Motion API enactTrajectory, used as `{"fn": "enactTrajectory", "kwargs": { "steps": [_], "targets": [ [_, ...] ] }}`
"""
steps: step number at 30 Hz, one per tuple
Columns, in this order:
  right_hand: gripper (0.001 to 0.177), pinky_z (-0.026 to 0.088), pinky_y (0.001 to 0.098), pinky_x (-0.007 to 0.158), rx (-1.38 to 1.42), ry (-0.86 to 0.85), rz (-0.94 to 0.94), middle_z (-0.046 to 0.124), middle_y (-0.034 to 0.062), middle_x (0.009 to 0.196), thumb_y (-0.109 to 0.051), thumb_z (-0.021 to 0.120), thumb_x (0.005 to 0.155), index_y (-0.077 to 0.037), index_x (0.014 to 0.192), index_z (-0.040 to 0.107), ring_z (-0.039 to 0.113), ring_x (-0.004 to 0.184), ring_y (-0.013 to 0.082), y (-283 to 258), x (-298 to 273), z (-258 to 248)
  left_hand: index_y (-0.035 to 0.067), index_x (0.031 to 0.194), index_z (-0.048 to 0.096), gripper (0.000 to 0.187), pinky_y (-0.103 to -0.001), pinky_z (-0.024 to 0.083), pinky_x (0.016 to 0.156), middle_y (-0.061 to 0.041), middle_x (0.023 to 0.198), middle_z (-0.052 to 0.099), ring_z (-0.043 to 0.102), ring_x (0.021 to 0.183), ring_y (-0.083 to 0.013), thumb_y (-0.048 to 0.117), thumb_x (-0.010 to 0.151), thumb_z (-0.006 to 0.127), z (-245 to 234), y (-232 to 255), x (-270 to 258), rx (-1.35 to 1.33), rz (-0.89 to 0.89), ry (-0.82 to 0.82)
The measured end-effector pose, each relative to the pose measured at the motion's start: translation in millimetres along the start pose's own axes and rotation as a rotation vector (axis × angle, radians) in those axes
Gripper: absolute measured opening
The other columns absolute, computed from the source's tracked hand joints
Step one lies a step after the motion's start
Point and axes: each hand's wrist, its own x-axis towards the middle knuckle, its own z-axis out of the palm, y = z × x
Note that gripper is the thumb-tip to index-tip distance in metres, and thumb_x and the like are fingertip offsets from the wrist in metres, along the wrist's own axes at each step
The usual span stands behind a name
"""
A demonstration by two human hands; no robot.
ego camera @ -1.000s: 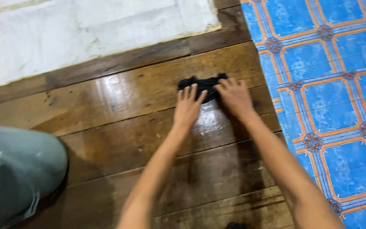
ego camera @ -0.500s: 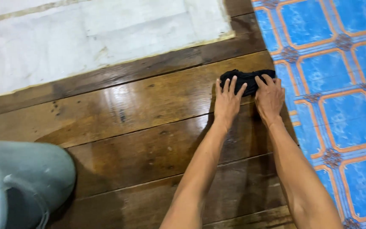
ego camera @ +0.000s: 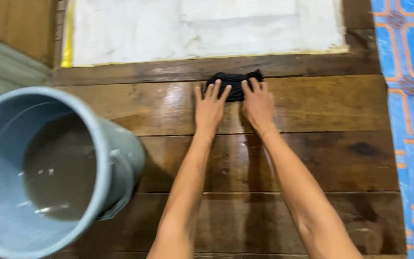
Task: The person wipes a wooden floor with a black cloth, repeatedly dipping the cloth into a bucket of water and wringing it out. The person scrubs different sections of the floor near a bucket and a blue patterned mat.
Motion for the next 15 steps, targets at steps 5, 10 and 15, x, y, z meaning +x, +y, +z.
{"fn": "enactTrajectory", "kwargs": {
  "steps": [5,10,15],
  "targets": [
    [0.055,0.059,0.0428,0.078,0.097,-0.04,-0.119,0.059,0.0096,0.137,-0.013,0.065,0.084,-0.019,0.138,0.065,0.058,0.118,0.0319,-108,22,6,0.028,0.154,0.049,0.06,-0.067,0.031,0.113,-0.014,0.158,0.048,0.052,0.141,-0.0297,0.008,0.098,0.052,-9,-92,-51,-0.003,-0.174,0.037],
    [0.045,0.058,0.0421,0.079,0.168,-0.096,-0.162,0.058,0.0081,0.133,-0.014,0.068,0.089,-0.022,0.133,0.067,0.057,0.116,0.0305,-137,10,12,0.022,0.155,0.047,0.062,-0.063,0.034,0.112,-0.018,0.157,0.048,0.05,0.141,-0.0319,0.011,0.096,0.061,-4,-100,-97,0.03,-0.241,0.079],
    [0.044,0.048,0.0383,0.084,0.065,-0.197,-0.321,0.058,-0.001,0.132,-0.011,0.061,0.095,-0.03,0.134,0.066,0.054,0.118,0.0233,-73,-16,5,0.019,0.142,0.062,0.055,-0.052,0.044,0.105,-0.021,0.144,0.06,0.059,0.13,-0.0377,0.015,0.087,0.069,-13,-61,-97,0.017,-0.109,0.097]
  ]
}}
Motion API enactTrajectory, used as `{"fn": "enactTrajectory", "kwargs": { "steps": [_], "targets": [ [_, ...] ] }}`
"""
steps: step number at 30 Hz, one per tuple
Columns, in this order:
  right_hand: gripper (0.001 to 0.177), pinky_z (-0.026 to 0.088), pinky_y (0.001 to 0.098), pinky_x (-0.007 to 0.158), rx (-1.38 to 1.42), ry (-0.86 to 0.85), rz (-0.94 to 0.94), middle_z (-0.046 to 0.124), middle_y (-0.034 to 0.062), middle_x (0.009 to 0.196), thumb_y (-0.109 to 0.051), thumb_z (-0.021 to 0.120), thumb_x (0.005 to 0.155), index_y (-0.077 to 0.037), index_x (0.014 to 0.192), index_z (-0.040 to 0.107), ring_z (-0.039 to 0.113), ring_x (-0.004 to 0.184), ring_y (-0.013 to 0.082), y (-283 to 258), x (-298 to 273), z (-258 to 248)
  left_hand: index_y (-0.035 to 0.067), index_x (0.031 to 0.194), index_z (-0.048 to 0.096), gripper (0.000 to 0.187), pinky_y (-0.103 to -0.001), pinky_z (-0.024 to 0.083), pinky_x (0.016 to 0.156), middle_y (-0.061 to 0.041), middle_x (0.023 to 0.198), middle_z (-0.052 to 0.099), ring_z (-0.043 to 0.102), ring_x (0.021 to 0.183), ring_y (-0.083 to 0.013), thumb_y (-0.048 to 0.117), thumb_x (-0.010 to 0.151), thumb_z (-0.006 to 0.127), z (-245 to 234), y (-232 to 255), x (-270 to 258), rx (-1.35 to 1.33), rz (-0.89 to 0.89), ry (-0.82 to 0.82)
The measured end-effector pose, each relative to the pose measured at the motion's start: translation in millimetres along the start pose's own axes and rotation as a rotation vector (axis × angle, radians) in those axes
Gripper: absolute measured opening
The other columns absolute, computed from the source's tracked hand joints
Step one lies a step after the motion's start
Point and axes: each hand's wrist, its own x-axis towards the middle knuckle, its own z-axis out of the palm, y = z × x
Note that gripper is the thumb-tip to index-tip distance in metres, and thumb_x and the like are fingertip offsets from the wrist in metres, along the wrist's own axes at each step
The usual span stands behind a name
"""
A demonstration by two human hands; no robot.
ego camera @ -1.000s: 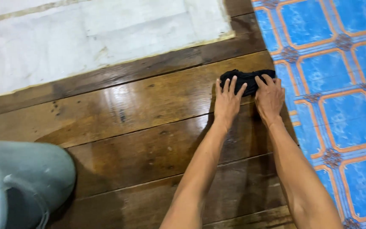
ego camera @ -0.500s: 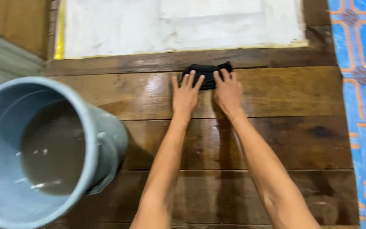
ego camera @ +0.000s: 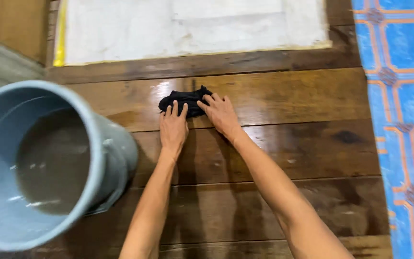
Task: The person wipes a wooden floor with a black cloth, repeatedly dipping the cloth into a bucket of water and wringing it out. The person scrubs different sections of the floor near a bucket and a blue patterned mat.
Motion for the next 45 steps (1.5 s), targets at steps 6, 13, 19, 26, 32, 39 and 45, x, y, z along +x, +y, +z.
{"fn": "enactTrajectory", "kwargs": {
  "steps": [6,13,19,26,32,39,45],
  "targets": [
    [0.037,0.05,0.0384,0.079,-0.108,0.167,0.064,0.063,-0.0022,0.125,-0.015,0.064,0.093,-0.031,0.126,0.07,0.059,0.11,0.0206,102,-56,-15,0.019,0.15,0.054,0.072,-0.055,0.042,0.109,-0.022,0.152,0.051,0.049,0.14,-0.0413,0.021,0.081,0.076,12,103,47,-0.075,0.095,-0.125],
    [0.051,0.052,0.0459,0.084,-0.112,0.088,0.281,0.061,0.0025,0.134,-0.004,0.065,0.09,-0.027,0.136,0.066,0.059,0.119,0.0269,253,-131,-25,0.022,0.148,0.056,0.075,-0.057,0.042,0.11,-0.019,0.153,0.052,0.052,0.138,-0.0393,0.015,0.077,0.079,47,267,118,-0.094,0.248,-0.149],
    [0.052,0.052,0.0444,0.084,-0.2,0.111,0.451,0.061,0.0006,0.137,-0.004,0.069,0.088,-0.027,0.135,0.068,0.059,0.119,0.0263,367,-198,-10,0.031,0.152,0.05,0.069,-0.064,0.033,0.115,-0.011,0.161,0.045,0.044,0.147,-0.0367,0.008,0.088,0.064,59,389,156,-0.165,0.361,-0.247],
    [0.043,0.057,0.0475,0.08,-0.088,0.149,0.481,0.063,0.0022,0.132,-0.009,0.059,0.094,-0.03,0.13,0.074,0.06,0.116,0.0306,402,-279,6,0.033,0.149,0.055,0.055,-0.059,0.04,0.109,-0.01,0.159,0.047,0.048,0.143,-0.0365,0.014,0.097,0.06,33,456,127,-0.073,0.415,-0.284],
    [0.042,0.059,0.0428,0.08,-0.102,0.13,0.447,0.065,0.003,0.124,-0.017,0.062,0.09,-0.029,0.129,0.074,0.065,0.11,0.0294,364,-353,-6,0.027,0.145,0.059,0.046,-0.058,0.042,0.105,-0.012,0.154,0.052,0.054,0.137,-0.0384,0.019,0.1,0.059,9,479,64,-0.096,0.442,-0.253],
    [0.059,0.061,0.0425,0.088,-0.08,-0.014,0.44,0.063,0.0018,0.127,-0.013,0.062,0.084,-0.033,0.139,0.066,0.064,0.114,0.0303,304,-431,-22,0.021,0.141,0.063,0.044,-0.058,0.042,0.102,-0.018,0.148,0.058,0.058,0.132,-0.0412,0.015,0.098,0.056,-20,492,-48,-0.104,0.433,-0.219],
    [0.06,0.061,0.037,0.093,-0.02,-0.096,0.367,0.062,0.0005,0.13,-0.011,0.06,0.086,-0.035,0.14,0.064,0.062,0.12,0.0279,256,-473,-10,0.016,0.134,0.069,0.043,-0.064,0.039,0.105,-0.021,0.144,0.061,0.061,0.129,-0.0421,0.006,0.092,0.065,-48,459,-119,-0.272,0.354,-0.085]
  ]
}}
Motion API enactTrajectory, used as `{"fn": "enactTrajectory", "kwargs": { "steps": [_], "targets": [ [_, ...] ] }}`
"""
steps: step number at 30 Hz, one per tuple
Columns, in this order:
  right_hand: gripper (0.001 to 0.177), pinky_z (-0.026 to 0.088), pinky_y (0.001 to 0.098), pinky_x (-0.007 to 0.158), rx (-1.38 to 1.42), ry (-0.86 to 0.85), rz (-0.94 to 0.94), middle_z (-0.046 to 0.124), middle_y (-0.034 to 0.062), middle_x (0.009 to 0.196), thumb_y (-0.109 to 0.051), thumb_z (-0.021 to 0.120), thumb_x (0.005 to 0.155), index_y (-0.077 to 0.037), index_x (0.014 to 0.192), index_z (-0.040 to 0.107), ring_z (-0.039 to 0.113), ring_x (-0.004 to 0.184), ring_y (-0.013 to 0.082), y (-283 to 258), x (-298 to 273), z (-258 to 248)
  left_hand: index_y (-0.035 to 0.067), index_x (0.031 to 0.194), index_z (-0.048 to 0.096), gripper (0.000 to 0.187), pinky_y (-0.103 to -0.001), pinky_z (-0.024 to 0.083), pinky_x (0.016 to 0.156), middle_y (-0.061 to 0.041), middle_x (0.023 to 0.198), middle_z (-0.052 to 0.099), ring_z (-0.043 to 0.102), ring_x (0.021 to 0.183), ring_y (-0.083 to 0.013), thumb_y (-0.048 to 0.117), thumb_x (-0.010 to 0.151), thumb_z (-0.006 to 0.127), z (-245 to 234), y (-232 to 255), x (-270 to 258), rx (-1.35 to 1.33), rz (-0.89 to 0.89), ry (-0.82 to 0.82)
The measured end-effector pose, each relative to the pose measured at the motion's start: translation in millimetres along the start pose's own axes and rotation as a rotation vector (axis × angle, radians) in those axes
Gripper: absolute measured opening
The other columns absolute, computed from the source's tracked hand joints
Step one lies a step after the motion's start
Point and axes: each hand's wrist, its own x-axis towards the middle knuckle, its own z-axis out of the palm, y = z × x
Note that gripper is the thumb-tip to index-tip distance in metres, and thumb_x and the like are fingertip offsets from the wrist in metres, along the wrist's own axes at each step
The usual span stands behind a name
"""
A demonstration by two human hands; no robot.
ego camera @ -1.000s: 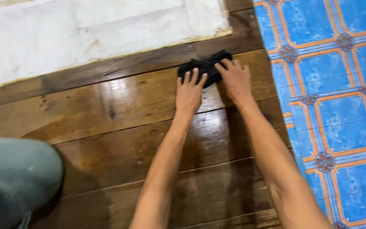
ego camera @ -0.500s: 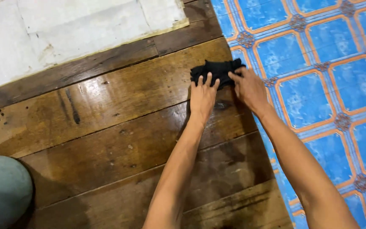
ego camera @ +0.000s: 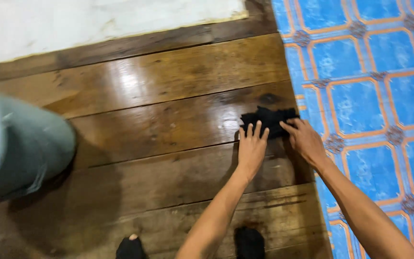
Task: The person wipes a wooden floor with a black cloth, repeatedly dipping the cloth into a bucket of water and wringing it out. The person scrubs different sections of the floor near a bucket and a blue patterned mat.
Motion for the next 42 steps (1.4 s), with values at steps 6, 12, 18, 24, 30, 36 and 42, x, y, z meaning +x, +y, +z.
{"fn": "enactTrajectory", "kwargs": {
  "steps": [6,12,18,24,30,36,42],
  "targets": [
    [0.078,0.059,0.0402,0.096,0.136,-0.072,-0.226,0.057,0.0057,0.136,-0.005,0.068,0.078,-0.032,0.149,0.052,0.059,0.123,0.0316,-101,23,-9,0.023,0.135,0.066,0.048,-0.06,0.04,0.105,-0.008,0.148,0.06,0.057,0.134,-0.0304,0.009,0.089,0.062,-10,-89,-87,-0.01,-0.082,0.095],
    [0.053,0.057,0.0383,0.083,0.173,0.085,-0.576,0.06,0.0076,0.12,-0.015,0.06,0.088,-0.028,0.139,0.062,0.062,0.107,0.0303,-221,87,-7,0.03,0.135,0.065,0.055,-0.058,0.037,0.105,0.0,0.153,0.054,0.053,0.136,-0.024,0.014,0.082,0.068,-26,-191,-157,0.139,-0.264,0.134],
    [0.041,0.055,0.0412,0.076,0.237,0.196,-0.787,0.059,0.0107,0.118,-0.021,0.054,0.096,-0.022,0.134,0.067,0.062,0.102,0.0322,-324,146,12,0.036,0.142,0.058,0.063,-0.058,0.037,0.106,0.001,0.158,0.048,0.049,0.138,-0.0212,0.017,0.082,0.068,-49,-266,-209,0.275,-0.477,0.136],
    [0.043,0.048,0.0385,0.075,-0.009,0.19,-0.764,0.056,0.0062,0.129,-0.015,0.055,0.096,-0.026,0.137,0.062,0.056,0.108,0.0253,-396,181,-26,0.037,0.156,0.041,0.069,-0.058,0.033,0.112,0.002,0.167,0.036,0.041,0.147,-0.0185,0.016,0.092,0.056,-65,-307,-209,0.367,-0.669,0.088],
    [0.051,0.048,0.0423,0.075,-0.01,0.284,-0.552,0.056,0.007,0.133,-0.009,0.058,0.092,-0.027,0.14,0.059,0.055,0.113,0.0266,-398,257,-17,0.035,0.16,0.038,0.064,-0.062,0.022,0.117,0.0,0.167,0.036,0.036,0.151,-0.0229,0.016,0.1,0.051,-79,-362,-130,0.269,-0.652,0.077],
    [0.051,0.049,0.0425,0.076,0.017,0.373,-0.337,0.057,0.0108,0.136,-0.002,0.061,0.091,-0.021,0.139,0.063,0.056,0.119,0.0286,-404,325,-35,0.038,0.161,0.033,0.067,-0.066,0.024,0.117,-0.001,0.17,0.028,0.033,0.153,-0.0265,0.019,0.098,0.048,-58,-440,-44,0.242,-0.579,0.039],
    [0.048,0.045,0.0409,0.077,0.069,0.291,-0.216,0.053,0.0117,0.138,0.001,0.06,0.097,-0.017,0.142,0.062,0.052,0.119,0.0285,-404,389,-57,0.039,0.155,0.044,0.064,-0.067,0.031,0.111,-0.002,0.166,0.037,0.041,0.148,-0.0275,0.021,0.093,0.049,-60,-495,31,0.252,-0.549,0.016]
  ]
}}
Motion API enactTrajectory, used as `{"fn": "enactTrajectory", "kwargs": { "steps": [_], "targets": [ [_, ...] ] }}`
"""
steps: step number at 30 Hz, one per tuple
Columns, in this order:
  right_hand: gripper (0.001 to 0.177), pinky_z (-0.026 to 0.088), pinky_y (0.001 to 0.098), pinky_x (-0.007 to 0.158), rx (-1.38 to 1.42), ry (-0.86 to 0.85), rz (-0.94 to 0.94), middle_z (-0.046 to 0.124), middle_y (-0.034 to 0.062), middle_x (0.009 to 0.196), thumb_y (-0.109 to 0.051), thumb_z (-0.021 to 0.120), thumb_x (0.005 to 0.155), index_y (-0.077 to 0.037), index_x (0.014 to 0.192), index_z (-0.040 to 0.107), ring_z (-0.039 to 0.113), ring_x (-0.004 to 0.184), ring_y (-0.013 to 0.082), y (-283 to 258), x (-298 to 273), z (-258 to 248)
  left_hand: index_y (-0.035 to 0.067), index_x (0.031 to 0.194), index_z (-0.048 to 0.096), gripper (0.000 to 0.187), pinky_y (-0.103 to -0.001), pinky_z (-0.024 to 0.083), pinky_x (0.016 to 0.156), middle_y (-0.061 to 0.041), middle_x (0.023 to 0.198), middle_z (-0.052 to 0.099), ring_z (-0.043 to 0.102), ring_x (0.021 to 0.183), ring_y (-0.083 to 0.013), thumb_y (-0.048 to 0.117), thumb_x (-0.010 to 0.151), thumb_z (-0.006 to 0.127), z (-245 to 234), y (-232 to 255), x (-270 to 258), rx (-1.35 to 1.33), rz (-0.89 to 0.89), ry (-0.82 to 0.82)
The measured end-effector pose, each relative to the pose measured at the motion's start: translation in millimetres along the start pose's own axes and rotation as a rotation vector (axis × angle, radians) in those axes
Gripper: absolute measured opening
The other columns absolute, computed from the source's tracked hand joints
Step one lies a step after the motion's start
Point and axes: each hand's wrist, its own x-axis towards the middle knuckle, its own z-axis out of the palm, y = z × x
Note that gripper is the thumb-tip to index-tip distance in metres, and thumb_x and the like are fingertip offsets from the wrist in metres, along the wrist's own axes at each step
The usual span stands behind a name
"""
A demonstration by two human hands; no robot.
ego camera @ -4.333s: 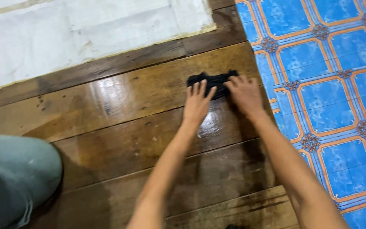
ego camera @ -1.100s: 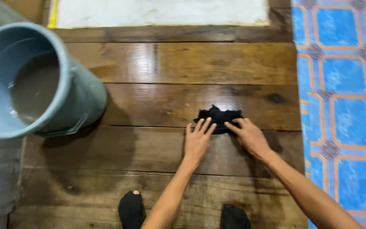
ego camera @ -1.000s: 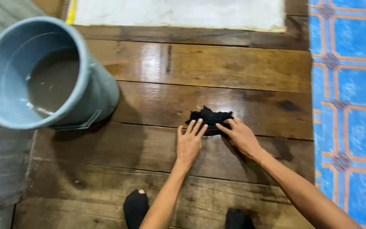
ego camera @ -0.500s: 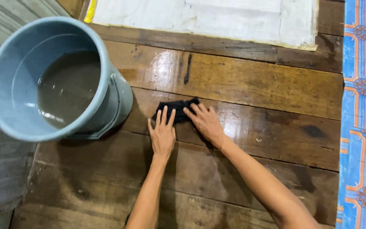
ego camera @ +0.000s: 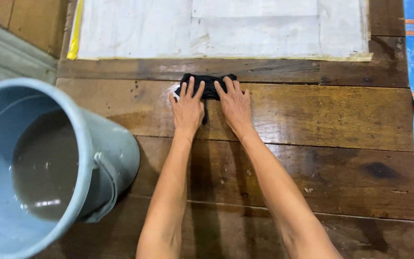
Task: The person wipes a wooden floor with a black cloth, repeatedly dipping the cloth into a bucket of water and wringing it out. The person scrubs different sections of the floor near a bucket and a blue patterned mat.
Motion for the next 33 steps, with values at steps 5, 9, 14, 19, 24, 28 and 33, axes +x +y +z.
{"fn": "enactTrajectory", "kwargs": {
  "steps": [5,9,14,19,24,28,33],
  "targets": [
    [0.042,0.05,0.0448,0.074,0.121,-0.077,0.03,0.053,0.0097,0.131,-0.003,0.057,0.098,-0.02,0.135,0.066,0.054,0.114,0.03,5,6,5,0.043,0.149,0.05,0.056,-0.059,0.033,0.108,0.003,0.157,0.05,0.05,0.141,-0.0207,0.024,0.096,0.051,7,-10,16,0.073,0.015,-0.028],
    [0.036,0.052,0.0376,0.067,0.127,-0.112,-0.002,0.054,0.0041,0.118,-0.007,0.055,0.099,-0.027,0.122,0.074,0.057,0.102,0.0259,12,-13,24,0.041,0.137,0.062,0.05,-0.051,0.045,0.093,0.003,0.144,0.062,0.064,0.12,-0.0189,0.017,0.092,0.062,8,-4,0,0.084,0.08,0.009],
    [0.041,0.052,0.0397,0.067,0.069,-0.207,-0.136,0.054,0.0032,0.119,-0.009,0.06,0.096,-0.03,0.129,0.069,0.057,0.105,0.027,22,-94,-11,0.037,0.133,0.065,0.052,-0.053,0.049,0.087,-0.001,0.144,0.063,0.065,0.117,-0.0221,0.015,0.087,0.065,-22,24,-91,0.08,0.133,-0.047],
    [0.058,0.057,0.0405,0.082,0.02,-0.276,-0.247,0.055,0.004,0.128,-0.02,0.077,0.082,-0.027,0.138,0.062,0.056,0.117,0.0292,47,-184,-26,0.031,0.136,0.065,0.051,-0.053,0.047,0.094,-0.006,0.145,0.062,0.063,0.125,-0.0254,0.011,0.088,0.064,-58,83,-189,0.05,0.131,-0.098],
    [0.047,0.058,0.043,0.074,0.069,-0.307,-0.327,0.056,0.0072,0.121,-0.017,0.063,0.09,-0.022,0.136,0.065,0.058,0.11,0.0321,74,-264,-67,0.019,0.137,0.067,0.048,-0.049,0.045,0.097,-0.015,0.142,0.064,0.063,0.126,-0.0322,0.01,0.09,0.062,-78,145,-272,-0.01,0.143,-0.087],
    [0.047,0.061,0.0446,0.07,0.088,-0.318,-0.349,0.058,0.0066,0.12,-0.016,0.061,0.089,-0.024,0.135,0.064,0.062,0.104,0.0326,92,-316,-76,0.015,0.133,0.069,0.043,-0.051,0.047,0.096,-0.022,0.138,0.064,0.062,0.124,-0.0388,0.009,0.09,0.061,-67,178,-324,-0.014,0.213,-0.034],
    [0.047,0.055,0.0368,0.069,-0.001,-0.263,-0.359,0.055,0.006,0.13,-0.014,0.054,0.093,-0.022,0.139,0.06,0.058,0.114,0.0273,91,-333,-74,0.002,0.146,0.052,0.065,-0.055,0.034,0.114,-0.034,0.154,0.041,0.04,0.142,-0.0519,0.035,0.091,0.061,-48,202,-334,-0.062,0.097,-0.089]
  ]
}}
